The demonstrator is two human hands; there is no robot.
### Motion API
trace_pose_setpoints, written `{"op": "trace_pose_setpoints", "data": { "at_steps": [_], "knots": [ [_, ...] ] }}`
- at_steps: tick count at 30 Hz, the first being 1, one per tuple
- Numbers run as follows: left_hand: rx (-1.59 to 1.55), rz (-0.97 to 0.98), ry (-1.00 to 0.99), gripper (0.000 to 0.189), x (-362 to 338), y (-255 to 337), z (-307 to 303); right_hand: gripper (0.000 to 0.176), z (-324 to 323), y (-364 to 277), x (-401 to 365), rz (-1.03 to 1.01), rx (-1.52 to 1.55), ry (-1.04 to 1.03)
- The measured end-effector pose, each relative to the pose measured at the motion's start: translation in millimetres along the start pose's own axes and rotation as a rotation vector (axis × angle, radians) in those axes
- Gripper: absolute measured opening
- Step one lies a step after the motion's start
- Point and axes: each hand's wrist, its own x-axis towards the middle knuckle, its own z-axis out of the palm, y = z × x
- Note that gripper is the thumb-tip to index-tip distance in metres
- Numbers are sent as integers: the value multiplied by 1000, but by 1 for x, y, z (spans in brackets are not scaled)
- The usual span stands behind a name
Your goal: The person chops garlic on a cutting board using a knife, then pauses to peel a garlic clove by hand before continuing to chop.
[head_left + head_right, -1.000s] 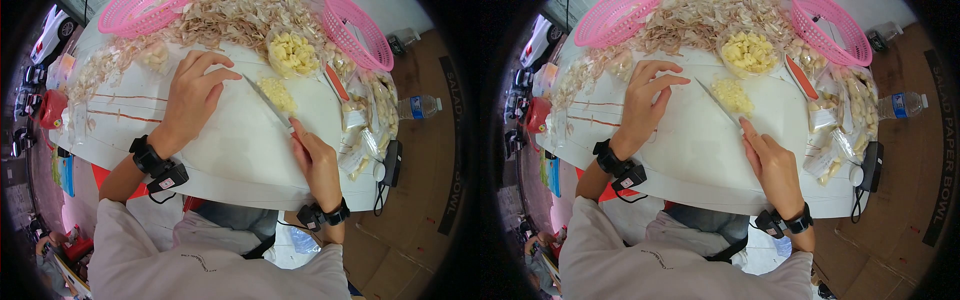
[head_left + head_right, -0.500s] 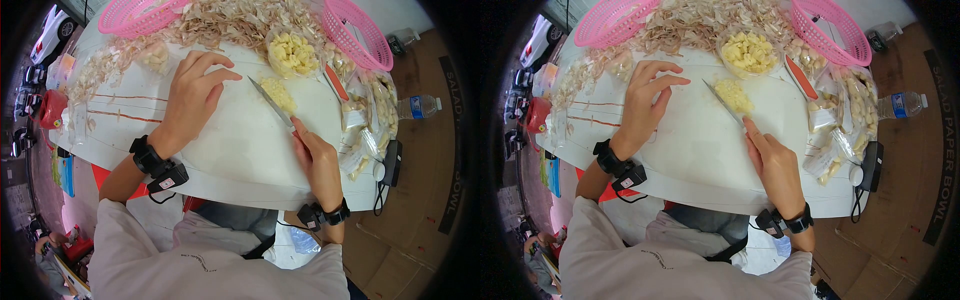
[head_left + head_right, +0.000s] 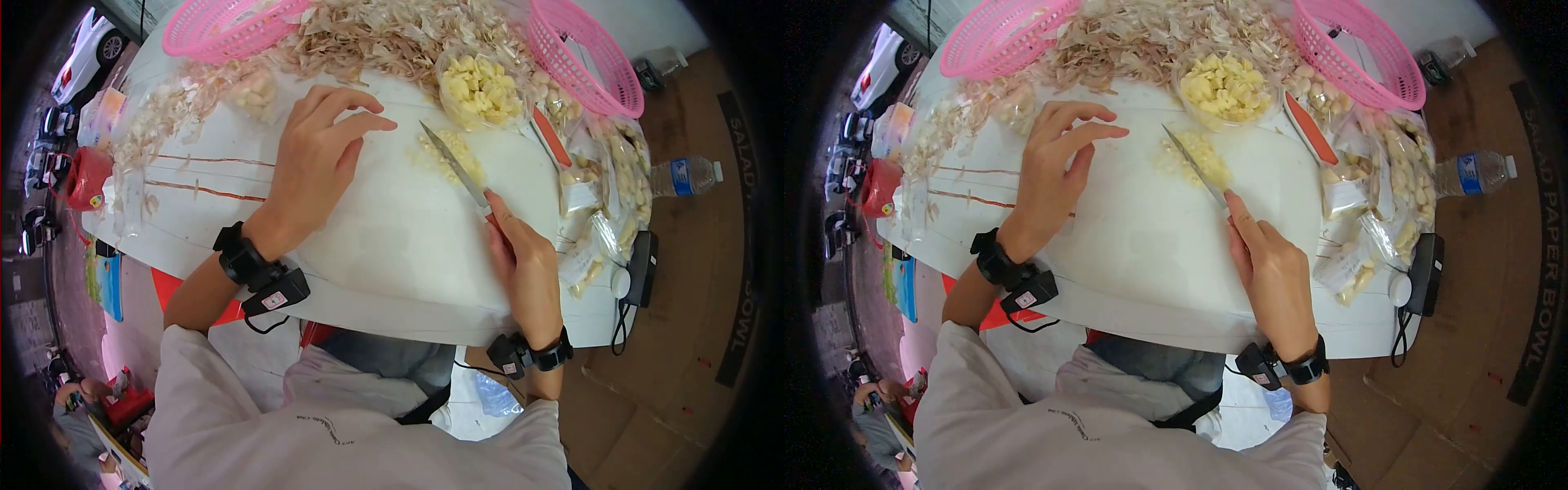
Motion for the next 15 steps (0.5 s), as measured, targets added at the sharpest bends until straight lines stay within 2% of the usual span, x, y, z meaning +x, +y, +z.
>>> {"op": "trace_pose_setpoints", "data": {
  "at_steps": [5, 7, 10, 11, 13, 15],
  "knots": [
    [-13, -12, 42, 42, 5, -6, -3, 42, -3, -4, 1, 13, 22, 9],
    [101, -8, 235, 26, 13, -16, -13, 42, -3, -2, 0, 3, 4, -34],
    [214, -89, 322, 21, 20, -36, -38, 42, -2, -4, 0, 13, 44, 33],
    [208, -121, 342, 14, 20, -43, -44, 42, -2, -3, 0, 16, 56, 38],
    [247, -145, 291, 11, 20, -50, -53, 42, -2, -1, -1, 10, 0, -18],
    [288, -167, 246, 10, 16, -56, -58, 43, -2, -4, -1, 13, 39, 32]
  ]
}}
